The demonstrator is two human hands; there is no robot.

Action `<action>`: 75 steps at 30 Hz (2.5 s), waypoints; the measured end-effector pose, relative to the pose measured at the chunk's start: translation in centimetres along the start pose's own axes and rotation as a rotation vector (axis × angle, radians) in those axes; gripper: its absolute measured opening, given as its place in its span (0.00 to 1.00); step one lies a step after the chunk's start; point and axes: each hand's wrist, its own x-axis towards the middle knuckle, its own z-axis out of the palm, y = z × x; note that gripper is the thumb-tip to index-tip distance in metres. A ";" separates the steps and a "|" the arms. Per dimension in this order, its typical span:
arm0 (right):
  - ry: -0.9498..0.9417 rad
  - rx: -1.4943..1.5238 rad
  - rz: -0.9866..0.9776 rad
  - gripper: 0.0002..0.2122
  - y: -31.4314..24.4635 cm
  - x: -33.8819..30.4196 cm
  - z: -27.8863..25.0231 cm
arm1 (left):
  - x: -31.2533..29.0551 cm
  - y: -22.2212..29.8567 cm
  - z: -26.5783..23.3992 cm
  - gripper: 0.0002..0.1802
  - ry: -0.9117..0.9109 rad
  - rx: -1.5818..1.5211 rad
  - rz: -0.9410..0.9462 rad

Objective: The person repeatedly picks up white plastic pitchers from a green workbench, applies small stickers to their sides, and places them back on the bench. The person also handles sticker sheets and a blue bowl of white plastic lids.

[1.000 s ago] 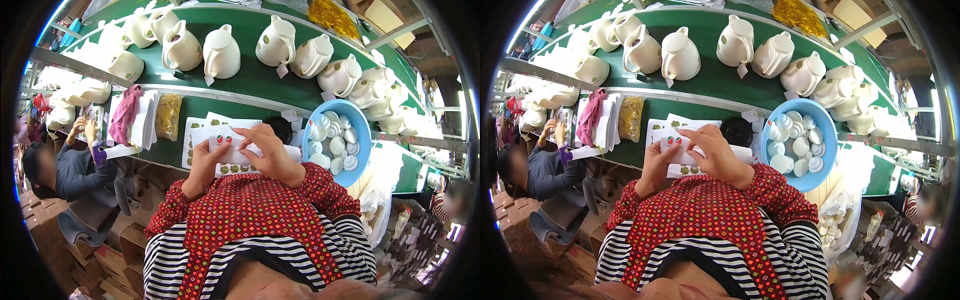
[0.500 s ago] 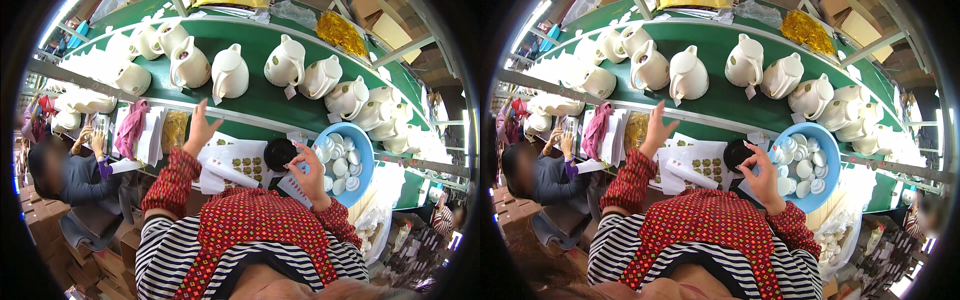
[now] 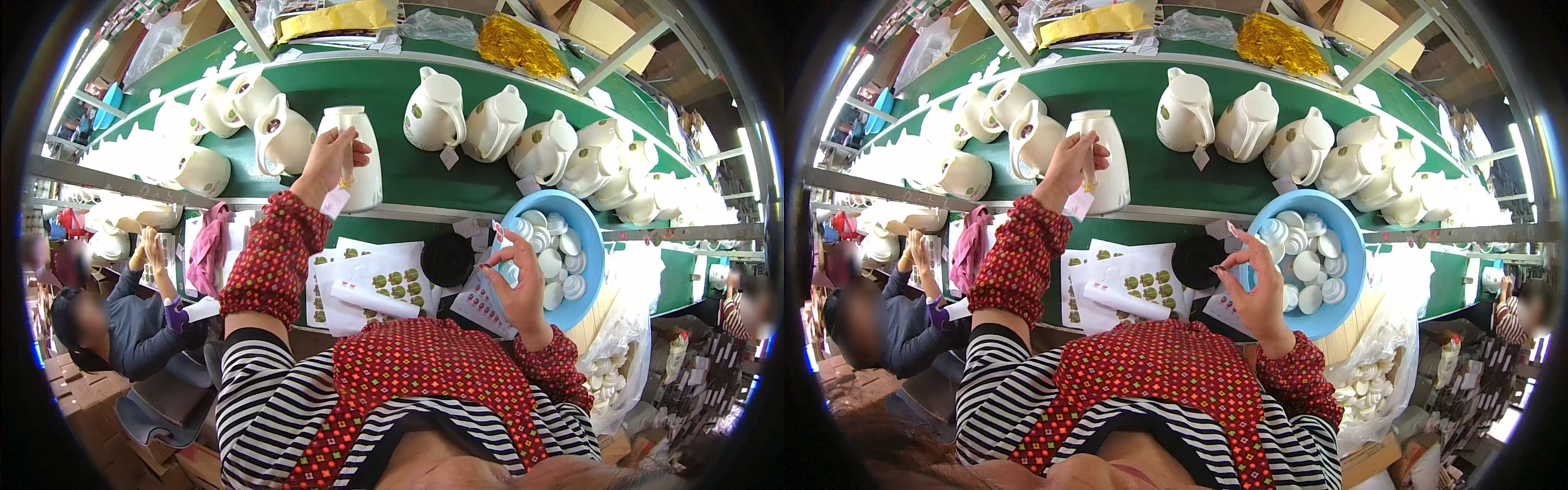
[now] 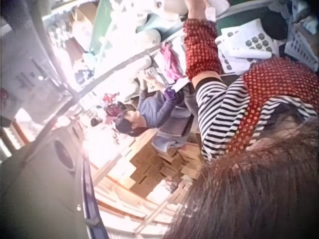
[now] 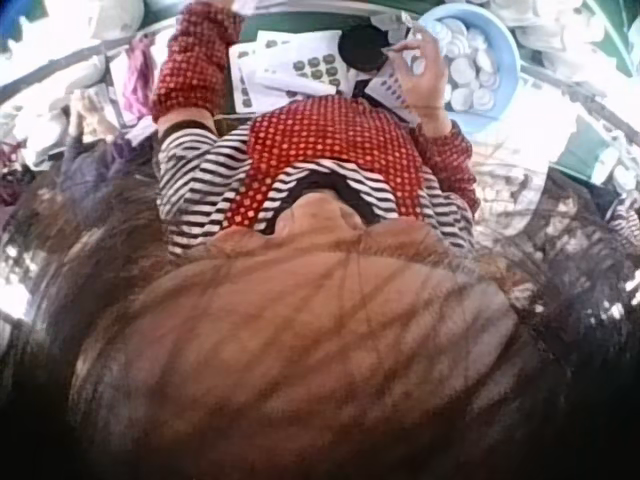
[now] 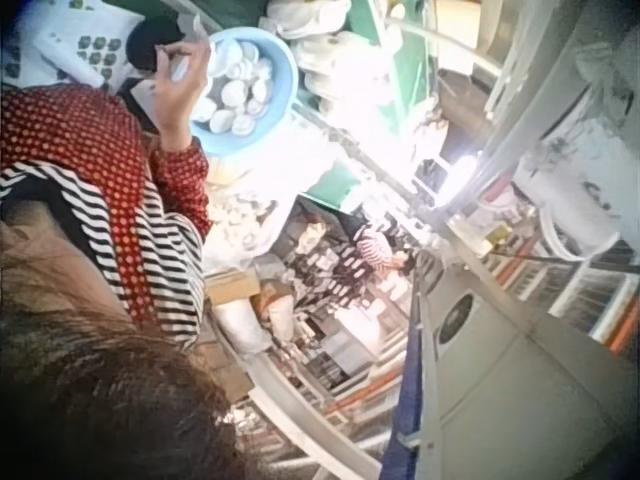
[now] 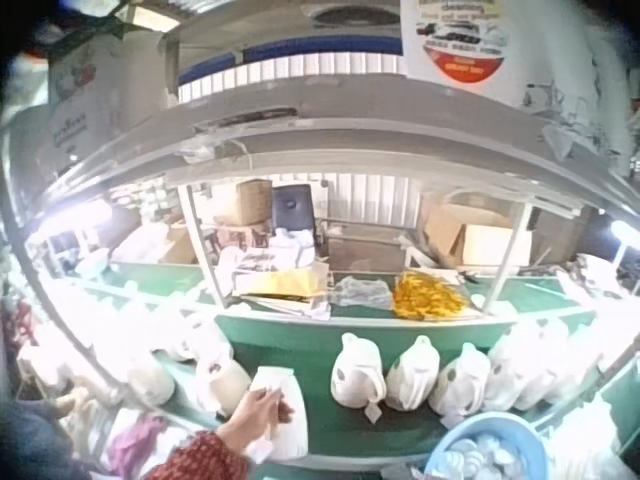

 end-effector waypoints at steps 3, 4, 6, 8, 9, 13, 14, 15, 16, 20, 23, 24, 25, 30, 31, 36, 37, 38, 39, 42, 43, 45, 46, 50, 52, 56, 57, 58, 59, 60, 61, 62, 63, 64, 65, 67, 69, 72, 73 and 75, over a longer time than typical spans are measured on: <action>-0.080 0.371 0.014 0.31 -1.6 0.5 0.1 | -5.2 0.4 -1.1 0.11 -0.468 -0.603 -0.096; -0.108 0.504 0.013 0.32 -2.6 0.6 0.1 | -7.5 0.6 -1.2 0.11 -0.513 -0.731 -0.134; -0.237 0.637 -0.065 0.35 -4.2 0.6 0.3 | -12.3 1.0 -1.2 0.09 -0.601 -0.996 -0.197; -0.346 0.717 -0.082 0.35 -6.6 0.2 0.9 | -16.0 -0.8 0.3 0.08 -0.507 -1.196 -0.345; -0.394 0.638 -0.076 0.36 -7.9 0.0 1.3 | -17.4 -1.9 0.8 0.07 -0.480 -1.263 -0.463; -0.580 0.448 -0.081 0.38 -8.6 -0.9 1.8 | -19.5 -3.6 3.0 0.07 -0.359 -1.177 -0.543; -0.608 0.428 -0.070 0.40 -8.6 -1.4 1.8 | -19.7 -3.6 3.2 0.07 -0.315 -1.138 -0.514; -0.641 0.409 -0.072 0.41 -8.6 -1.5 1.8 | -20.0 -3.4 3.4 0.07 -0.305 -1.063 -0.469; -0.637 0.421 -0.054 0.42 -8.7 -1.8 1.9 | -20.3 -3.3 3.8 0.08 -0.294 -1.035 -0.490; -0.686 0.331 -0.092 0.48 -8.9 -2.6 2.0 | -21.0 -3.3 5.7 0.13 -0.272 -0.926 -0.524; -0.793 0.188 -0.170 0.50 -9.4 -2.4 1.8 | -21.7 -2.9 6.8 0.13 -0.248 -0.851 -0.479; -0.802 0.185 -0.146 0.50 -9.5 -2.5 1.8 | -21.7 -3.0 6.9 0.13 -0.253 -0.845 -0.473; -0.810 0.183 -0.122 0.50 -9.8 -2.6 1.9 | -21.8 -3.1 6.9 0.13 -0.258 -0.840 -0.466; -0.823 0.138 -0.138 0.49 -10.1 -2.7 2.4 | -21.6 -3.9 7.1 0.10 -0.248 -0.804 -0.446; -0.814 0.105 -0.175 0.50 -10.2 -2.7 2.4 | -22.2 -2.7 7.7 0.09 -0.182 -0.753 -0.450; -0.812 0.031 -0.222 0.51 -9.8 -2.8 2.7 | -22.1 -3.3 7.4 0.07 -0.247 -0.872 -0.458; -0.803 0.003 -0.226 0.50 -9.5 -3.0 2.8 | -22.1 -3.4 7.3 0.06 -0.251 -0.874 -0.456; -0.795 -0.025 -0.229 0.50 -9.4 -3.1 2.8 | -22.1 -3.4 7.3 0.06 -0.255 -0.877 -0.454; -0.783 -0.028 -0.232 0.50 -9.5 -3.2 2.8 | -22.1 -3.2 7.4 0.06 -0.250 -0.878 -0.459; -0.754 -0.042 -0.250 0.50 -9.7 -3.5 2.8 | -22.3 -2.9 7.5 0.05 -0.252 -0.895 -0.477; -0.748 -0.050 -0.262 0.50 -9.7 -3.5 2.9 | -22.3 -3.0 7.5 0.05 -0.264 -0.909 -0.484; -0.731 -0.064 -0.310 0.50 -9.4 -3.7 2.8 | -22.3 -3.1 7.5 0.05 -0.281 -0.921 -0.484; -0.721 -0.069 -0.346 0.51 -8.8 -3.8 2.9 | -22.4 -3.0 7.5 0.05 -0.286 -0.919 -0.477; -0.521 -0.156 -0.228 0.53 -7.8 -4.3 3.4 | -23.2 -1.9 7.9 0.05 -0.245 -0.789 -0.456; -0.425 -0.031 -0.204 0.57 -6.7 -3.8 4.0 | -23.1 -2.1 7.9 0.06 -0.272 -0.815 -0.462; -0.352 0.106 -0.060 0.61 -4.6 -3.9 5.4 | -22.5 -2.0 7.7 0.07 -0.272 -0.825 -0.465; -0.366 0.099 -0.094 0.63 -4.4 -3.8 5.6 | -22.0 -2.4 7.6 0.07 -0.293 -0.833 -0.469; -0.406 0.079 -0.090 0.63 -4.6 -3.9 5.3 | -21.9 -2.6 7.4 0.07 -0.300 -0.850 -0.473; -0.444 0.058 -0.087 0.64 -5.1 -4.0 5.0 | -21.8 -2.5 7.3 0.07 -0.288 -0.857 -0.472; -0.484 0.035 -0.079 0.64 -5.4 -4.1 4.6 | -21.8 -2.3 7.4 0.07 -0.276 -0.868 -0.474; -0.494 0.034 -0.078 0.66 -5.3 -4.0 4.4 | -21.6 -2.3 7.3 0.07 -0.269 -0.879 -0.478; -0.477 0.082 -0.053 0.66 -4.6 -3.9 4.2 | -21.2 -2.1 7.2 0.08 -0.289 -0.869 -0.468; -0.463 0.131 -0.028 0.66 -3.6 -3.9 4.0 | -20.6 -2.4 6.5 0.09 -0.362 -0.867 -0.437; -0.455 0.187 -0.004 0.66 -2.9 -3.8 3.8 | -20.0 -2.3 6.0 0.10 -0.426 -0.865 -0.404; -0.424 0.218 0.026 0.64 -2.6 -3.7 3.0 | -19.3 -2.0 6.1 0.11 -0.373 -0.720 -0.408; -0.341 0.317 0.221 0.61 -1.3 -4.0 1.8 | -17.9 -0.8 6.4 0.14 -0.267 -0.437 -0.420; -0.254 0.387 0.335 0.56 1.0 -4.6 1.4 | -13.8 -3.1 6.2 0.19 -0.221 -0.248 -0.286; -0.257 0.407 0.474 0.51 3.5 -5.2 1.3 | -4.4 -8.1 4.7 0.31 -0.052 0.016 -0.104; -0.265 0.388 0.456 0.47 4.5 -5.6 1.5 | -2.3 -7.6 5.2 0.33 0.010 0.087 -0.088; -0.294 0.390 0.505 0.46 5.9 -6.2 2.1 | 2.6 -7.4 5.4 0.35 0.080 0.117 -0.014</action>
